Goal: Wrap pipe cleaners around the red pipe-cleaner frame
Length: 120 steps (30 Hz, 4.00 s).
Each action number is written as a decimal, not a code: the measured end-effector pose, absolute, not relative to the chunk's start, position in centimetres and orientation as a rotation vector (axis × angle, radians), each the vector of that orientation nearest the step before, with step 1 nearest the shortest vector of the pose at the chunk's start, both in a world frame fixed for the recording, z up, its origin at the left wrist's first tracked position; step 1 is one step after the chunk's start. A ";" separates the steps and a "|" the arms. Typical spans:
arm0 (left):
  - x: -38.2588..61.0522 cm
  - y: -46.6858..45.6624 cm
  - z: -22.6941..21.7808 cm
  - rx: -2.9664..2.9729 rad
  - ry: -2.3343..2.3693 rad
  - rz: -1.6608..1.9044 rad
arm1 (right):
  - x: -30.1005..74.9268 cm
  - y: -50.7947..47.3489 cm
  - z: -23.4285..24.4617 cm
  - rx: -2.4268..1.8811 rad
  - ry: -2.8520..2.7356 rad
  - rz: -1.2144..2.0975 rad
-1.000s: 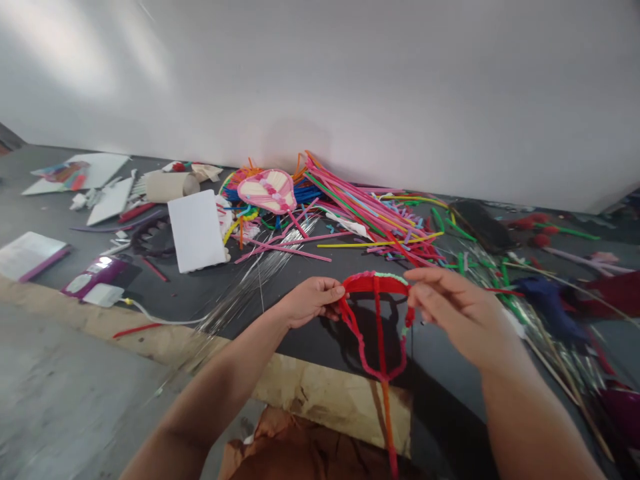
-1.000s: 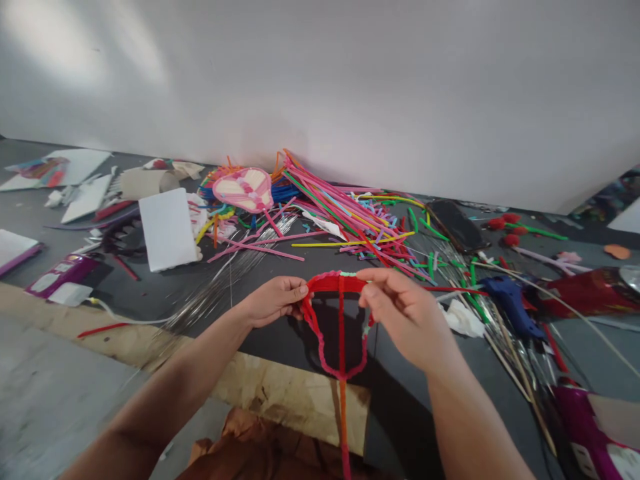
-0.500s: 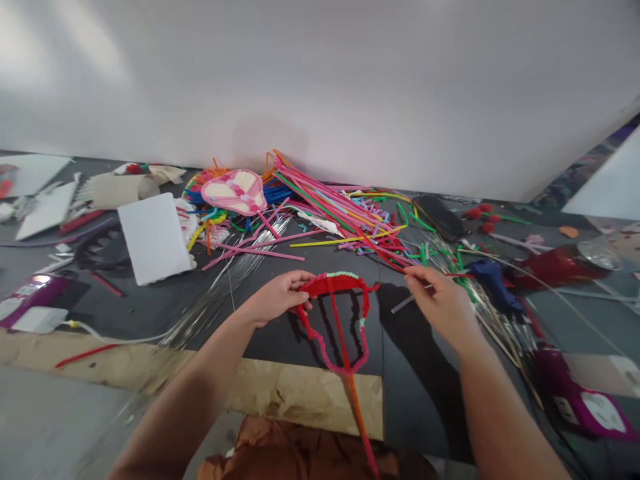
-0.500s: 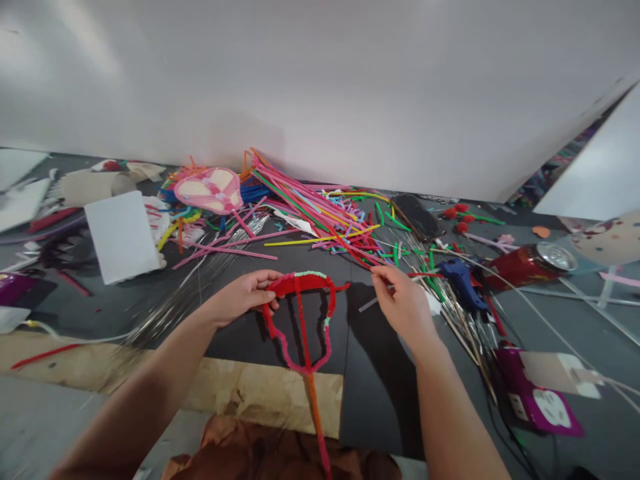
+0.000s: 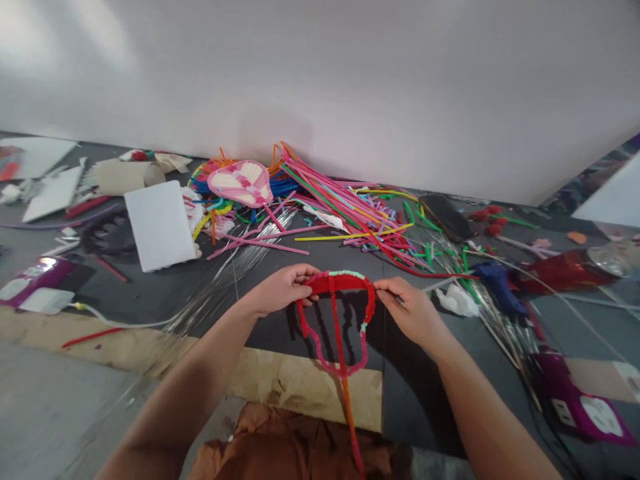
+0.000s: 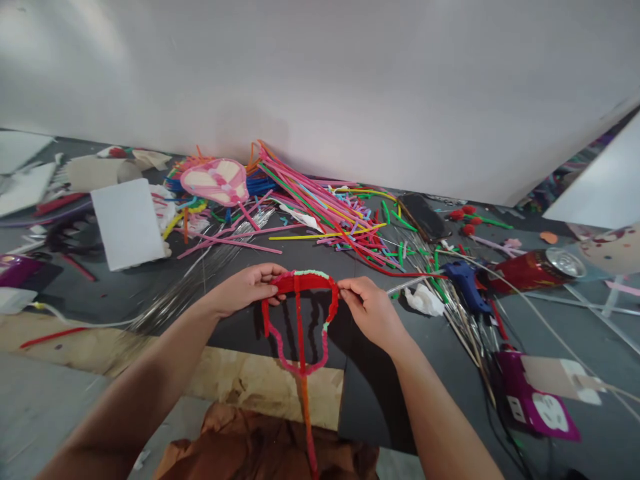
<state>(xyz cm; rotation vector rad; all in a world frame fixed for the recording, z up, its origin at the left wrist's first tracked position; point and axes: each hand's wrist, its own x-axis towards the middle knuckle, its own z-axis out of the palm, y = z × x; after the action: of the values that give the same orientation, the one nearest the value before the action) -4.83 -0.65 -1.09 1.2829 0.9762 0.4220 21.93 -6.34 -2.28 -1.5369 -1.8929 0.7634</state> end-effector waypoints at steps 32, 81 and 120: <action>-2.6 -1.1 0.8 2.001 0.752 0.259 | 17.4 -8.4 -2.3 -1.402 -2.045 1.087; -0.9 1.5 0.1 1.423 0.481 -0.077 | 17.9 -8.9 -2.3 -1.437 -1.910 0.977; -1.2 1.9 -0.7 1.439 0.499 -0.054 | 19.3 -9.3 -1.0 -1.271 -1.968 0.602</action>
<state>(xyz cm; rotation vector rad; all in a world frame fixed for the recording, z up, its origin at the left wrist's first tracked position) -1.16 1.86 -0.75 1.4394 0.4988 -0.0541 19.28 -9.29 -0.98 -1.2705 -1.9678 0.6019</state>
